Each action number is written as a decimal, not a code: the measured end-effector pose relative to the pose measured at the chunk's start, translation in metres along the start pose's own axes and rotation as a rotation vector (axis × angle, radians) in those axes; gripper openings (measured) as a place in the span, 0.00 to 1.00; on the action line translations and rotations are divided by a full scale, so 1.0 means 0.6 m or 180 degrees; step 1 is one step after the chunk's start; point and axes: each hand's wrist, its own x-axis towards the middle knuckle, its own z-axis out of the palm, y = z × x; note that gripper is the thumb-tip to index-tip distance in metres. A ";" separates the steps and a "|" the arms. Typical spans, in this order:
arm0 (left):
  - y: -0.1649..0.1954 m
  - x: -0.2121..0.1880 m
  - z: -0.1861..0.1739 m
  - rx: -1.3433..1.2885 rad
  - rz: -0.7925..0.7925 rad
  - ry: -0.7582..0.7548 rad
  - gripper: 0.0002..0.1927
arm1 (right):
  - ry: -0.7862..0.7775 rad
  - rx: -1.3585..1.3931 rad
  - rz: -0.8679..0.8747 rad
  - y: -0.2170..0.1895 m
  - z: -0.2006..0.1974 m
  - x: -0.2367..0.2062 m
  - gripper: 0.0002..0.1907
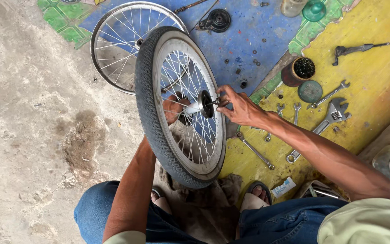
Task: The person works on a bicycle wheel hub, applying grease and inserting small metal parts. They use their hands to manipulate the hub and occasionally reach for tools on the workbench.
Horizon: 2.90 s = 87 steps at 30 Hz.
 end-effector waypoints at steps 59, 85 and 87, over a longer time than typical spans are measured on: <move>-0.030 -0.001 -0.009 -0.0497 -0.0337 0.0197 0.37 | -0.0191 -0.0455 0.0043 0.089 -0.039 -0.016 0.23; -0.028 -0.006 -0.015 -0.0508 -0.0379 0.0194 0.37 | -0.0505 -0.0316 0.2519 0.290 -0.008 -0.063 0.16; -0.029 -0.002 -0.019 -0.0520 -0.0377 0.0193 0.37 | -0.2265 -0.0358 0.2170 0.281 0.124 -0.139 0.18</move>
